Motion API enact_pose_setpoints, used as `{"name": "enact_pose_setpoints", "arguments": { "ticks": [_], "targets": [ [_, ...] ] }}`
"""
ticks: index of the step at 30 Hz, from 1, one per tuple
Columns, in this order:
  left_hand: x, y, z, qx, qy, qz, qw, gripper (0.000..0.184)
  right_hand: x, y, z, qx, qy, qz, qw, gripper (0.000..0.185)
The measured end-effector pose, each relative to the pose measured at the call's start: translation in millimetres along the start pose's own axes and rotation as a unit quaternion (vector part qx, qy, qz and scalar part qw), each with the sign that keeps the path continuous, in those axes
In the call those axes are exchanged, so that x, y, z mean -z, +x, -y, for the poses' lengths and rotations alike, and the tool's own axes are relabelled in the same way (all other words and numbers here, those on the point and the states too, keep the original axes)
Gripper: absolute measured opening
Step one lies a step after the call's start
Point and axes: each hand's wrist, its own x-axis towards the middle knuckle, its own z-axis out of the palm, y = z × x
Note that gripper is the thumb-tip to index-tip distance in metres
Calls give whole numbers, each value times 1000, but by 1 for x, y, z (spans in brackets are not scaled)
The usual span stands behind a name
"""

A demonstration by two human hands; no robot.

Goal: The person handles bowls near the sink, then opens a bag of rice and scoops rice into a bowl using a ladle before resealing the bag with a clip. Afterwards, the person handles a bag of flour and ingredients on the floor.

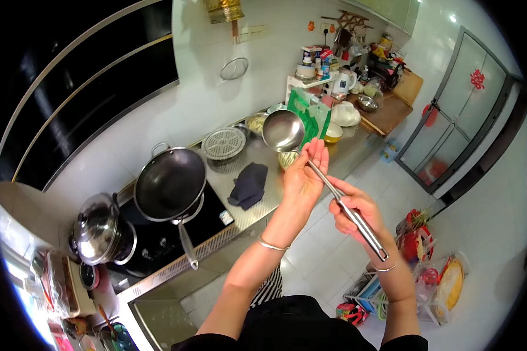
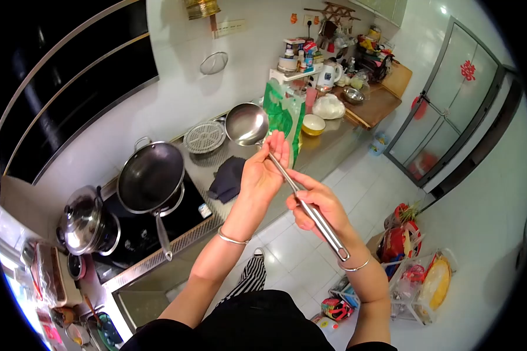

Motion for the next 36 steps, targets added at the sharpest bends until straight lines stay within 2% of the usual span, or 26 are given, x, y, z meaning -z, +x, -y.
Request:
{"name": "enact_pose_setpoints", "arguments": {
  "ticks": [5, 9, 13, 15, 20, 23, 25, 27, 29, 31, 36],
  "targets": [
    [-11, 100, 21, 33, 5, 20, 999, 16, 52, 54, 59, 19, -37, -18, 999, 53],
    [-16, 171, 34, 62, -16, -3, 998, 17, 86, 94, 104, 1, -32, -36, 999, 52],
    [-16, 212, 40, 73, 3, -13, 997, 20, 119, 120, 135, -37, -28, -54, 997, 51],
    [-22, 228, 34, 77, 53, -56, 994, 20, 135, 136, 154, -49, -29, -42, 997, 50],
    [5, 256, 7, 10, 82, -48, 995, 39, 173, 170, 197, -110, -35, -25, 993, 49],
    [-6, 249, -2, -53, 96, -66, 992, 40, 197, 194, 229, -149, -65, 1, 987, 50],
    [-1, 249, -8, -87, 98, -57, 990, 42, 213, 211, 250, -181, -136, 31, 973, 50],
    [-7, 249, -4, -150, 154, -56, 975, 44, 233, 233, 270, -218, -140, 73, 963, 51],
    [-7, 254, 2, -194, 186, -65, 961, 47, 241, 252, 289, -257, -205, 122, 937, 51],
    [-16, 258, 8, -252, 256, -116, 926, 53, 243, 273, 301, -285, -225, 151, 920, 52],
    [-11, 267, 7, -329, 263, -170, 891, 60, 241, 321, 315, -339, -314, 232, 856, 52]
  ]
}}
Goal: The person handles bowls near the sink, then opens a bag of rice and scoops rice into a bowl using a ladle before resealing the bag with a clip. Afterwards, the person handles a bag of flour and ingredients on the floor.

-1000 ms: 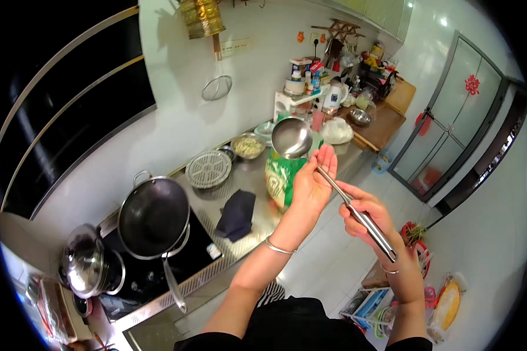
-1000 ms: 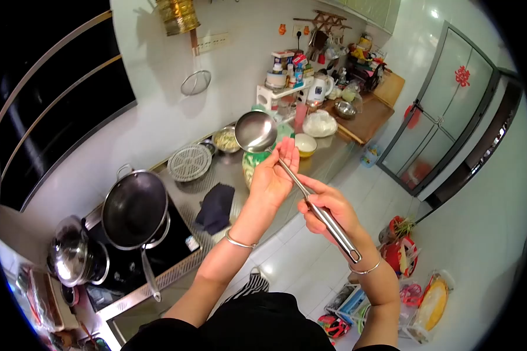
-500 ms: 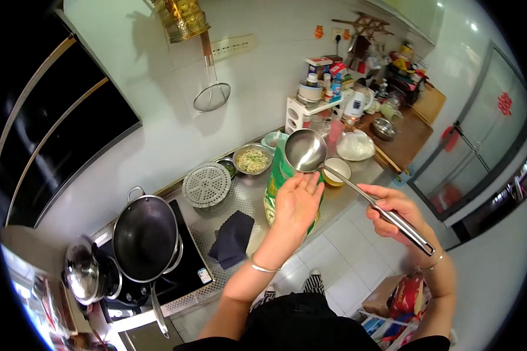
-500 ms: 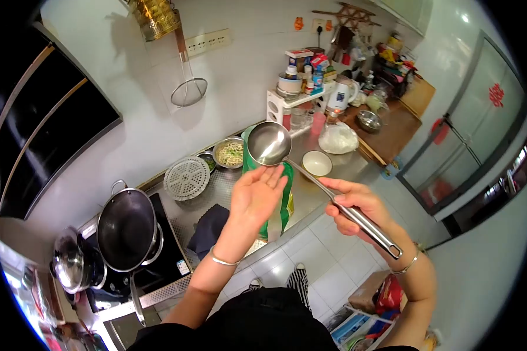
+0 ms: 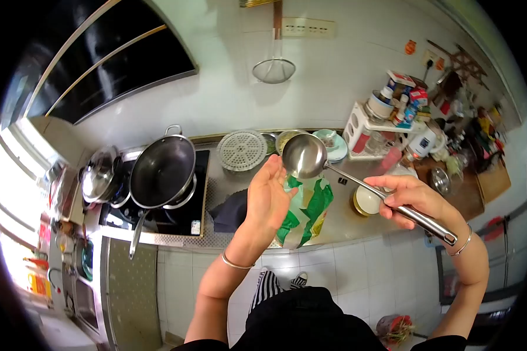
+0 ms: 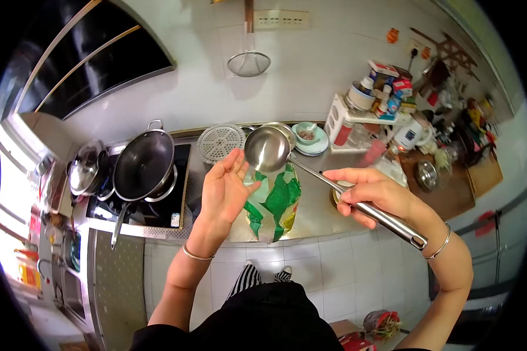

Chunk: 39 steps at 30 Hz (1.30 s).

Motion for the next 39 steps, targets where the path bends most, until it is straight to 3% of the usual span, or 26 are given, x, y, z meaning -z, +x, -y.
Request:
{"name": "enact_pose_setpoints", "arguments": {
  "ticks": [3, 6, 9, 11, 13, 14, 15, 16, 17, 19, 20, 22, 23, 25, 26, 28, 32, 34, 35, 37, 39],
  "targets": [
    [11, 5, -1, -28, 26, 48, 998, 71, 1, 9, 23, -24, -68, 25, 997, 53],
    [17, 11, -7, -48, 96, 29, 994, 57, -1, 13, 45, -66, -238, 4, 969, 59],
    [21, 20, -12, -78, 169, 111, 976, 51, 6, 13, 56, -101, -291, 20, 951, 60],
    [25, 29, -11, -203, 396, 152, 883, 46, -3, 9, 69, -150, -361, 5, 920, 61],
    [17, 33, -11, -224, 436, 138, 861, 48, -10, 10, 75, -169, -432, 0, 886, 59],
    [14, 34, -13, -299, 577, 119, 750, 51, -10, 14, 75, -178, -427, 1, 887, 59],
    [12, 33, -14, -362, 699, 99, 609, 55, -11, 17, 74, -146, -511, 26, 847, 57],
    [11, 33, -16, -381, 723, 86, 570, 61, -11, 21, 73, -108, -590, 50, 799, 55],
    [11, 33, -18, -377, 726, 89, 568, 61, -12, 25, 71, -108, -585, 50, 802, 55],
    [14, 32, -22, -374, 747, 87, 543, 61, -14, 33, 66, -65, -681, 74, 726, 51],
    [15, 32, -24, -372, 749, 88, 542, 61, -16, 38, 66, -65, -678, 76, 728, 51],
    [18, 32, -27, -393, 764, 63, 508, 60, -23, 51, 69, -69, -727, 102, 676, 49],
    [21, 34, -26, -390, 765, 63, 508, 60, -26, 58, 70, -70, -726, 104, 676, 49],
    [26, 39, -24, -426, 766, 52, 479, 58, -31, 72, 71, -34, -785, 118, 607, 44],
    [24, 39, -25, -424, 767, 51, 480, 58, -33, 78, 70, -34, -785, 120, 607, 44],
    [18, 38, -27, -455, 787, 38, 414, 55, -37, 92, 69, 38, -810, 116, 573, 31],
    [25, 39, -27, -397, 819, 17, 414, 48, -49, 126, 66, 89, -826, 181, 526, 31],
    [35, 44, -25, -287, 771, 73, 564, 38, -54, 149, 55, 16, -856, 251, 452, 22],
    [32, 44, -24, -286, 772, 72, 564, 38, -56, 158, 51, -8, -862, 275, 426, 19],
    [24, 41, -23, -270, 633, 74, 721, 29, -63, 171, 44, 35, -866, 269, 421, 13],
    [24, 42, -23, -270, 626, 61, 729, 27, -68, 188, 35, 23, -868, 287, 405, 14]
  ]
}}
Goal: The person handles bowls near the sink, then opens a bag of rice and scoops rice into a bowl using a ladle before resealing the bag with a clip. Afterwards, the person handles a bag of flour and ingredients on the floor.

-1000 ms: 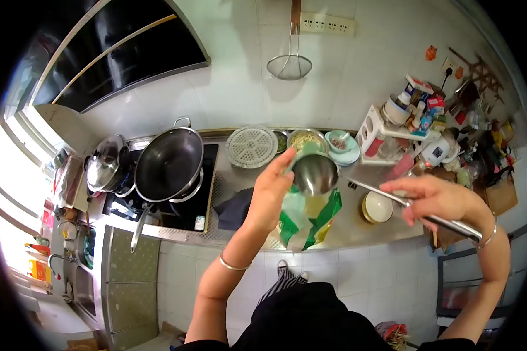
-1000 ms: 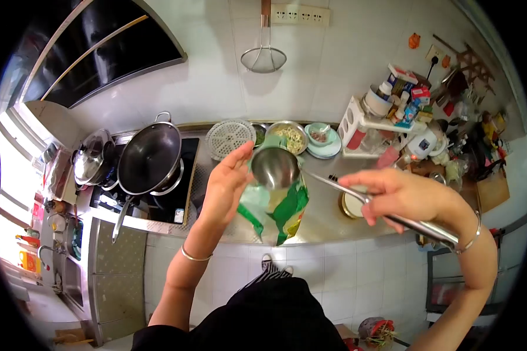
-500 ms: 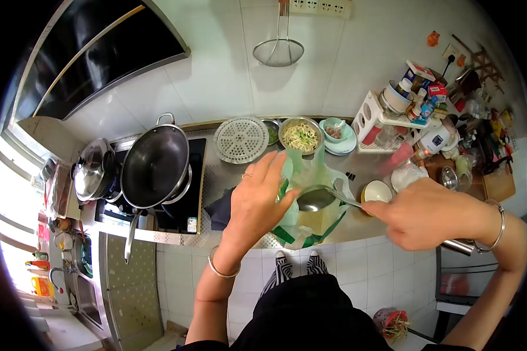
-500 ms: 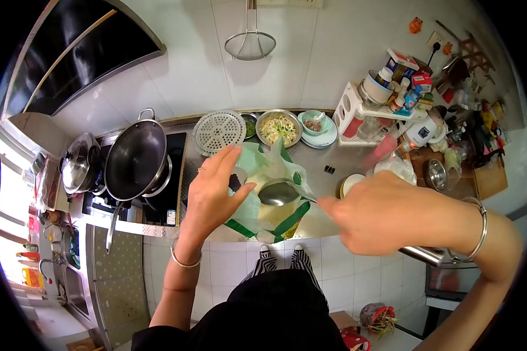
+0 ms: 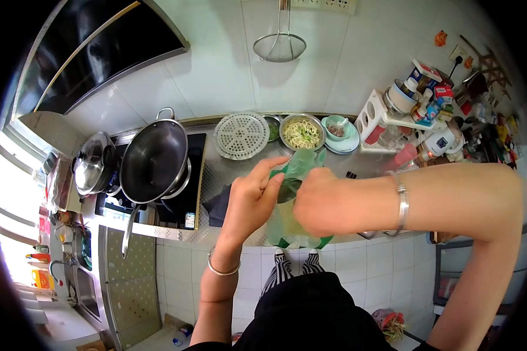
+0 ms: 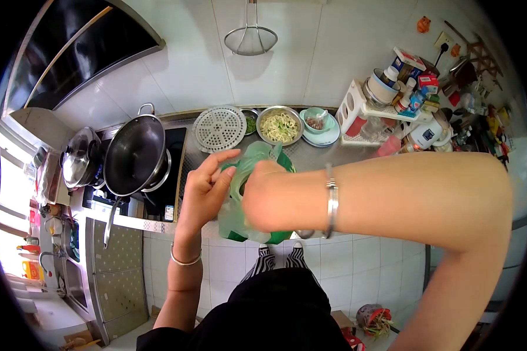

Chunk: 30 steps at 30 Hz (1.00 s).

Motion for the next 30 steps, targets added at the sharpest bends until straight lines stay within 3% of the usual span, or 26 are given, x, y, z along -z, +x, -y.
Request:
{"name": "enact_pose_setpoints", "arguments": {
  "ticks": [2, 4, 7, 13, 16, 18, 20, 22, 25, 26, 27, 28, 30],
  "targets": [
    [0, -1, -1, 8, -5, -14, 1000, 25, -8, 16, -2, 10, -13, 22, 1000, 15],
    [3, -2, -2, 31, -11, -2, 999, 24, -10, 26, -3, -84, 47, 57, 994, 16],
    [3, -1, -2, -3, 35, 11, 999, 24, -5, 15, -10, -73, 14, 88, 993, 17],
    [-8, 2, -11, -74, 106, 2, 992, 20, -59, 38, 13, -59, -57, 11, 997, 21],
    [-5, 0, -10, -55, 98, -25, 993, 17, -83, 44, 17, -72, -44, 32, 996, 22],
    [-3, -2, -12, -51, 106, -28, 993, 16, -91, 40, 8, -71, 40, -17, 997, 24],
    [-5, -5, -11, -49, 113, -31, 992, 16, -82, 29, 0, -58, 136, 91, 985, 25],
    [-7, -7, -7, -65, 138, -23, 988, 15, -94, 37, -8, -74, 208, 110, 969, 31],
    [-11, -8, -7, -65, 130, -22, 989, 14, -107, 44, -18, -69, 412, 37, 908, 30],
    [-13, -8, -8, -67, 129, -19, 989, 14, -111, 44, -18, -71, 414, 36, 907, 30],
    [-14, -9, -9, -63, 130, -6, 989, 14, -114, 43, -17, -117, 589, 52, 798, 26],
    [-16, -10, -10, -59, 131, 7, 990, 14, -115, 42, -15, -158, 738, 64, 653, 21],
    [-19, -11, -9, -58, 125, 15, 990, 13, -137, 54, -14, -137, 775, 55, 615, 18]
  ]
}}
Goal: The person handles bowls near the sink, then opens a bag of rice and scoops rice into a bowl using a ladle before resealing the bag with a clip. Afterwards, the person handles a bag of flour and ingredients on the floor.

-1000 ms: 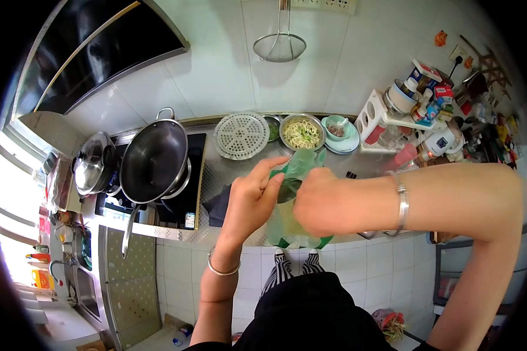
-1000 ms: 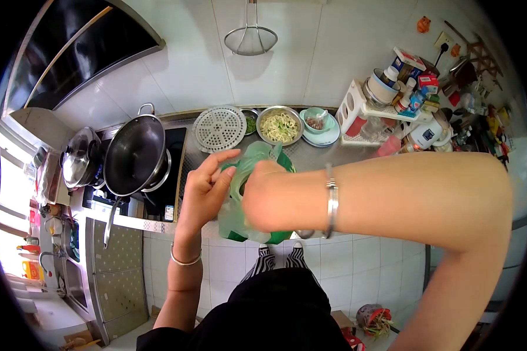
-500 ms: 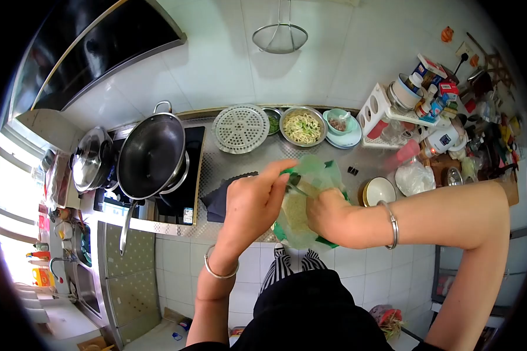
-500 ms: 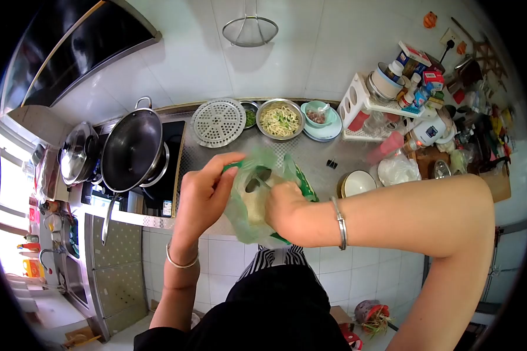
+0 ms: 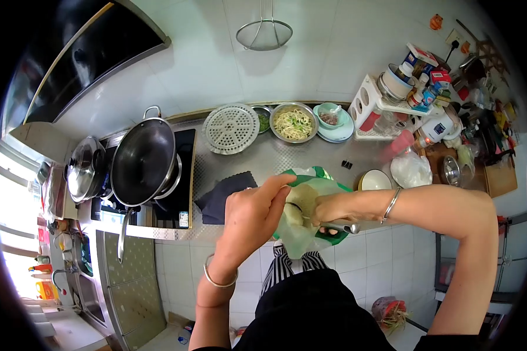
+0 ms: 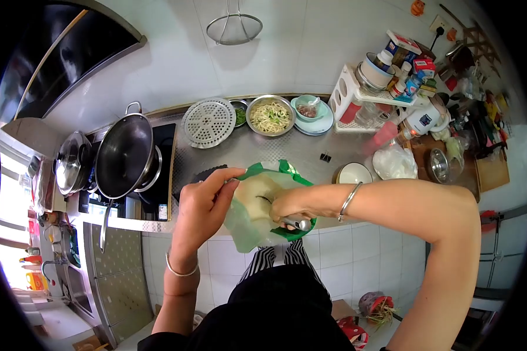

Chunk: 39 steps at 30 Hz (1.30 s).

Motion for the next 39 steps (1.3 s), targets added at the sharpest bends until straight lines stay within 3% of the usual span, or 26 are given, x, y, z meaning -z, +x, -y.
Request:
{"name": "enact_pose_setpoints", "arguments": {
  "ticks": [2, 5, 8, 11, 13, 14, 16, 20, 22, 24, 28, 30, 31, 33, 37, 39],
  "targets": [
    [0, 0, 0, 3, -1, 8, 1000, 13, 4, 3, -9, 21, 50, 21, 998, 15],
    [-4, -3, -2, 10, -1, 0, 1000, 14, 10, -15, -14, 6, 115, 37, 993, 24],
    [-4, -6, -7, 16, 15, -27, 999, 15, 15, -30, -19, 69, 162, 16, 984, 36],
    [-3, -10, -19, 64, 41, -44, 996, 16, 29, -41, -29, 108, 199, 68, 972, 58],
    [-5, -15, -28, 127, 38, -41, 990, 23, 35, -51, -37, 122, 205, 91, 967, 62],
    [-9, -16, -32, 133, 45, -53, 989, 23, 38, -56, -40, 131, 221, 109, 960, 66],
    [-19, -19, -40, 41, 18, -204, 978, 31, 44, -68, -45, 135, 208, 134, 960, 66],
    [-26, -35, -83, 38, 33, -236, 970, 37, 54, -93, -47, 153, 227, 160, 948, 58],
    [-36, -39, -100, -7, 163, -146, 976, 38, 60, -101, -48, 185, 224, 155, 944, 53],
    [-50, -35, -127, 161, 267, -12, 950, 41, 65, -107, -50, 189, 219, 145, 946, 49],
    [-64, -45, -123, 189, 315, 47, 929, 39, 75, -110, -50, 197, 230, 183, 935, 49],
    [-62, -51, -125, 84, 305, 90, 944, 26, 76, -113, -48, 199, 227, 188, 935, 49],
    [-60, -53, -127, 84, 305, 87, 945, 26, 73, -118, -45, 203, 212, 168, 941, 48],
    [-57, -58, -130, -79, 260, 125, 954, 15, 72, -121, -42, 210, 208, 176, 939, 48],
    [-61, -65, -135, -77, 235, 172, 954, 18, 62, -127, -40, 225, 214, 166, 936, 49],
    [-60, -68, -132, -82, 227, 145, 960, 20, 59, -135, -40, 225, 221, 165, 934, 50]
  ]
}}
